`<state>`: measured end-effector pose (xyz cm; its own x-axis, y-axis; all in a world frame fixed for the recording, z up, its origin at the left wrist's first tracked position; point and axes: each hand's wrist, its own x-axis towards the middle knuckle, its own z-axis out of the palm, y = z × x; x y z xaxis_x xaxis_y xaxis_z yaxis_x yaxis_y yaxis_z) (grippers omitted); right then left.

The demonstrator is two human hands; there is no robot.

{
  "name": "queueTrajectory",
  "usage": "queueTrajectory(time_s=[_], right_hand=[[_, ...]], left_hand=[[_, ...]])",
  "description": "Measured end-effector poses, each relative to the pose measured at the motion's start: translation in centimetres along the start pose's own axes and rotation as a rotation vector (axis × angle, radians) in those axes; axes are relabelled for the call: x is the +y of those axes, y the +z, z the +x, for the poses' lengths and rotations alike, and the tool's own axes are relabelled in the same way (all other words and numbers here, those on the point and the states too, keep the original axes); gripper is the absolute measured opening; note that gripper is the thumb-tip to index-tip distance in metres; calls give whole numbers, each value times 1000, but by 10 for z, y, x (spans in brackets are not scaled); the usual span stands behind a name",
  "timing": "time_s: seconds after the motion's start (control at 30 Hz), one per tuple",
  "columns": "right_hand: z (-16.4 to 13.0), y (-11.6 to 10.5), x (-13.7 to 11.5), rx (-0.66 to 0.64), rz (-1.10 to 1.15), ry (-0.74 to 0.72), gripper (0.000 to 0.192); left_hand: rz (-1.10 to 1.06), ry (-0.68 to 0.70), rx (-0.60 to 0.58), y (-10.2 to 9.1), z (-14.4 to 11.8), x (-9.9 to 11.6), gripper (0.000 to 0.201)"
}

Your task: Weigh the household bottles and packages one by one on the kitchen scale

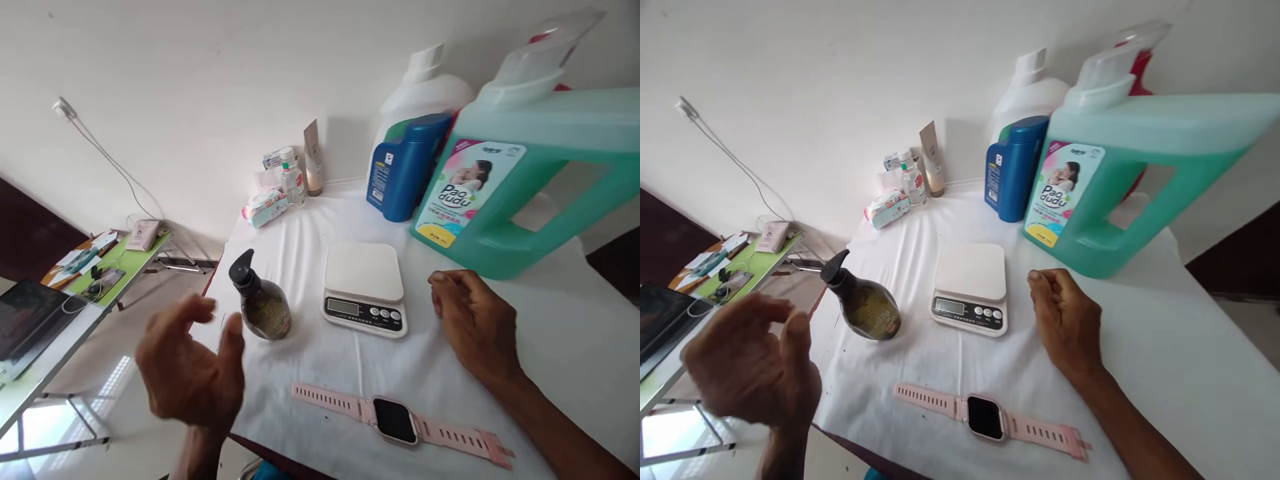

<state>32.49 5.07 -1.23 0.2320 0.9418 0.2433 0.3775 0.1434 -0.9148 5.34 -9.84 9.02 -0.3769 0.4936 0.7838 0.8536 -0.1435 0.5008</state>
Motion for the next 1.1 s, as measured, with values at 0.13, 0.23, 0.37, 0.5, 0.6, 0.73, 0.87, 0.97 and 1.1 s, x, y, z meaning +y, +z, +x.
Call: queueTrajectory(time_s=[0.13,0.23,0.37,0.5,0.6,0.73,0.87,0.97,1.1], right_hand=[[2,-2,-4,-33,69,49,41],[4,-2,0,-28,85,86,40],[9,-3,6,-27,162,161,37],[12,-5,7,-18,203,205,36],[13,-5,4,-22,206,192,38],[13,-5,5,-22,233,197,38],[15,-6,8,-33,224,197,38],[16,-6,10,-39,230,186,40],[18,-7,9,-48,221,191,42]], left_hand=[[59,-86,-77,16,-10,-31,94],[98,-311,-389,26,-21,-39,82],[99,-444,-506,32,-25,-44,61],[86,-413,-456,37,-16,-41,51],[62,-371,-389,45,1,-25,49],[-70,-271,-400,70,31,7,48],[-291,-184,-579,115,47,27,47],[-328,-139,-657,153,46,31,48],[-321,-143,-736,185,43,30,48]])
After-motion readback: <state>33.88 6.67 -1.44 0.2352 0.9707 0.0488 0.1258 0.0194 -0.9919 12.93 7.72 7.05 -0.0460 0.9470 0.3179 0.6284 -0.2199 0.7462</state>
